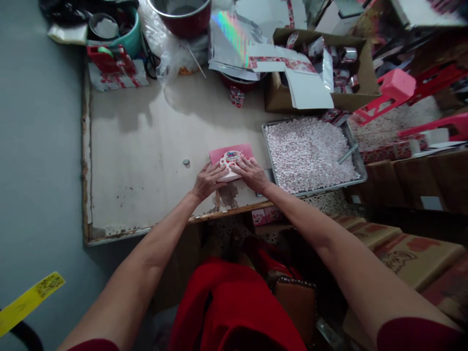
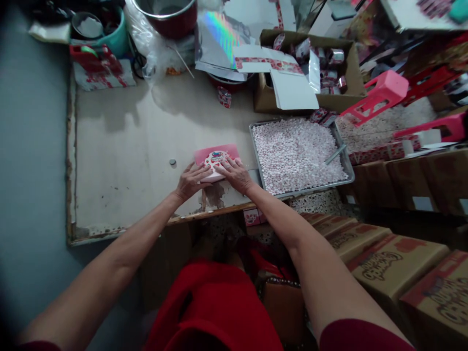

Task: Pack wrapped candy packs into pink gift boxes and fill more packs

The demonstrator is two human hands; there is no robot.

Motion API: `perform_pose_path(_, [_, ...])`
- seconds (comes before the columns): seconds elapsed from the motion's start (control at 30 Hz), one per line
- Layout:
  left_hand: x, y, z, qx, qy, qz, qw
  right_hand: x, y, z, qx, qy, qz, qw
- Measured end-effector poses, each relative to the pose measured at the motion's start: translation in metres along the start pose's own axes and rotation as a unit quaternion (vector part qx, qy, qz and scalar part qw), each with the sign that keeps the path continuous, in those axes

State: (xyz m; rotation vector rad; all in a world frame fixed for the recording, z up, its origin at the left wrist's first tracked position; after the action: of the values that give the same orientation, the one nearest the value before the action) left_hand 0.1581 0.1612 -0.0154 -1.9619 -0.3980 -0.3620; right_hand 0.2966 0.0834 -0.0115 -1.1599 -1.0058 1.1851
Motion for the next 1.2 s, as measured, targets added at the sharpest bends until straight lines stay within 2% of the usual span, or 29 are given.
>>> perform_pose_path(0.07, [0.009,0.001,-0.004,0.019,-0.009,0.034,0.999,0.000,0.003,-0.001,0.006,-0.010,-0.003,1.000])
perform_pose_path(0.17, [0.024,0.004,-0.013,0.065,-0.059,0.090,0.992,0.001,0.006,-0.001,0.016,-0.012,-0.018,1.000])
perform_pose_path(0.33, [0.037,0.022,-0.026,0.107,-0.119,0.166,0.973,-0.003,0.013,-0.002,0.028,-0.005,-0.028,0.999])
perform_pose_path(0.43, [0.036,0.025,-0.028,0.113,-0.140,0.160,0.971,-0.011,0.009,-0.007,0.034,-0.008,-0.032,0.999])
perform_pose_path(0.57, [0.030,0.028,-0.025,0.097,-0.170,0.120,0.973,-0.024,0.006,-0.026,0.051,0.044,-0.038,0.997])
perform_pose_path(0.73, [0.021,0.039,-0.026,0.055,-0.160,0.068,0.983,-0.033,0.027,-0.025,0.073,0.089,-0.014,0.993])
perform_pose_path(0.83, [0.015,0.043,-0.028,0.048,-0.164,0.077,0.982,-0.044,0.036,-0.018,0.079,0.125,-0.009,0.989])
perform_pose_path(0.93, [0.015,0.038,-0.027,0.032,-0.158,0.112,0.981,-0.048,0.030,-0.015,0.093,0.158,0.014,0.983])
perform_pose_path(1.0, [0.019,0.025,-0.018,0.003,-0.172,0.094,0.981,-0.041,0.016,-0.016,0.113,0.176,0.029,0.977])
perform_pose_path(1.07, [0.018,0.003,0.004,-0.010,-0.257,0.016,0.966,-0.029,-0.001,-0.032,0.144,0.266,0.037,0.952])
perform_pose_path(1.1, [0.013,-0.006,0.016,-0.018,-0.325,-0.030,0.945,-0.023,-0.008,-0.041,0.166,0.329,0.043,0.929])
perform_pose_path(1.17, [-0.003,-0.011,0.029,-0.056,-0.467,-0.083,0.878,-0.015,-0.014,-0.054,0.228,0.437,0.069,0.868])
perform_pose_path(1.2, [-0.010,-0.009,0.028,-0.080,-0.524,-0.087,0.843,-0.008,-0.018,-0.051,0.247,0.440,0.079,0.860])
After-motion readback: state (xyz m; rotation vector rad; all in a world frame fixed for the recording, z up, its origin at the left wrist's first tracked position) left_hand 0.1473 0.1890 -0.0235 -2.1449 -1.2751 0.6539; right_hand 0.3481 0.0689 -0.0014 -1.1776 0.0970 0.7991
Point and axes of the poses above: each hand's wrist, its own x-axis towards the middle knuckle, its own y-axis out of the palm, z = x × y, the point moved 10 cm from there along x, towards the middle knuckle, and after that the axes turned 15 degrees about y, right-handed, at the moved point
